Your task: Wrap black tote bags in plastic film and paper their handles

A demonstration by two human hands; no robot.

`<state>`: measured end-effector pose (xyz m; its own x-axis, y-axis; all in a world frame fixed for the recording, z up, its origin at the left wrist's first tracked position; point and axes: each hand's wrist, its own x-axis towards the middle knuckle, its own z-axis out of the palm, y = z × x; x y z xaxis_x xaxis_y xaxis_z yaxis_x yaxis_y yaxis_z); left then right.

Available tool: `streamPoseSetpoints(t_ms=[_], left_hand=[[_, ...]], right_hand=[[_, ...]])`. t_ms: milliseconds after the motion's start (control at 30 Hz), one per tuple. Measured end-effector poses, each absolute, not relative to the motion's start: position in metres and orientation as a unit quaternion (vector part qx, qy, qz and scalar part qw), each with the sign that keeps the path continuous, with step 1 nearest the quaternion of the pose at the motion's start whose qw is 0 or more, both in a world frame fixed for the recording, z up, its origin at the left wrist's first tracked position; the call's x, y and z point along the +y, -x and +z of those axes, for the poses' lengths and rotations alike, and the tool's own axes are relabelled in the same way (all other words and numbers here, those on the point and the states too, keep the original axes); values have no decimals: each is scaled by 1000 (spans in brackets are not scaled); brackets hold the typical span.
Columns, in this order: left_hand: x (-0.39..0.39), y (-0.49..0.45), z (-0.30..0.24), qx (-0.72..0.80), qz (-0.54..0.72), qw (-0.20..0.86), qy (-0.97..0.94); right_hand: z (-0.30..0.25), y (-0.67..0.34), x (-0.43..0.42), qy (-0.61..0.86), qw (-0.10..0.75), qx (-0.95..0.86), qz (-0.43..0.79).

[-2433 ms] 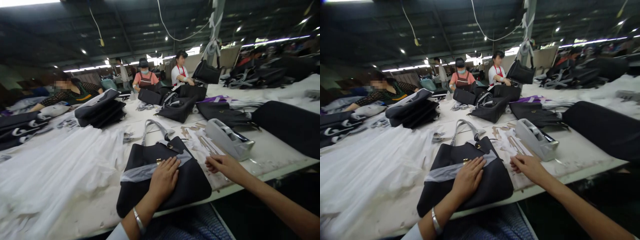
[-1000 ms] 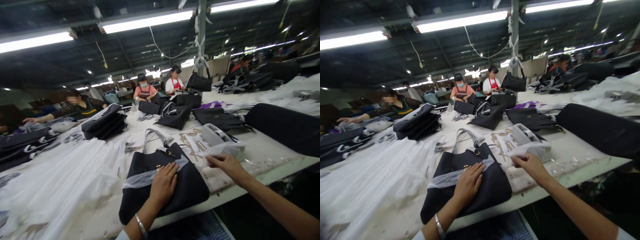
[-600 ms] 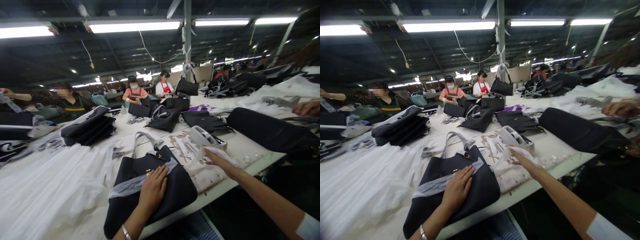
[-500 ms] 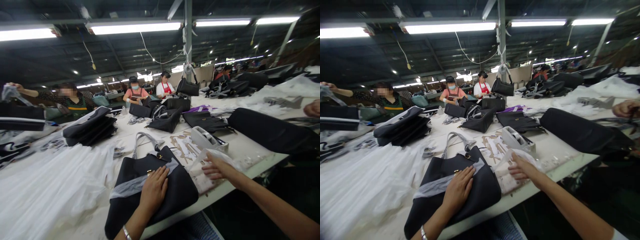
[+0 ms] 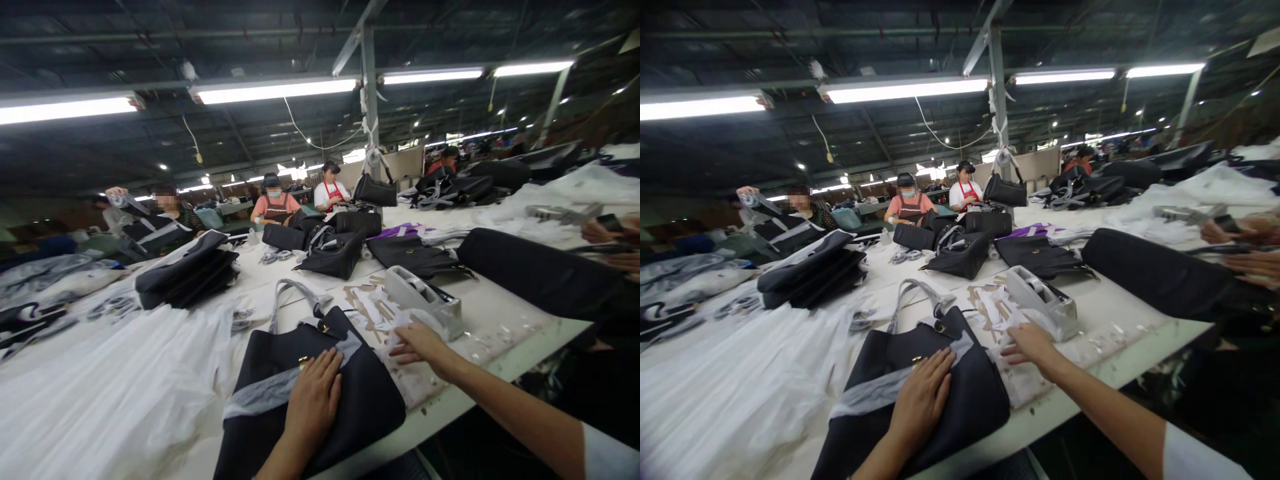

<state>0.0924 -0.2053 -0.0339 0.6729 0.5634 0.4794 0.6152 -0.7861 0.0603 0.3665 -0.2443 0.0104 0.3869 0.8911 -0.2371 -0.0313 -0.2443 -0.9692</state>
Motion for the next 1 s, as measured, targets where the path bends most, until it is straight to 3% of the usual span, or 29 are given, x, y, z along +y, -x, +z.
streamPoseSetpoints(t_ms=[367, 567, 667, 800, 1000], left_hand=[[-204, -104, -30, -431, -289, -61, 852], [-199, -102, -31, -433, -342, -152, 820], [-198, -96, -24, -436, -469, -267, 720], [-193, -89, -15, -425, -643, -387, 506], [-188, -87, -11, -384, -751, -392, 368]], right_hand=[[39, -319, -250, 476, 721, -269, 426], [37, -269, -239, 426, 772, -301, 363], [22, -248, -238, 479, 730, -383, 301], [-5, -227, -234, 567, 602, -528, 194], [-38, -206, -227, 489, 376, -787, 6]])
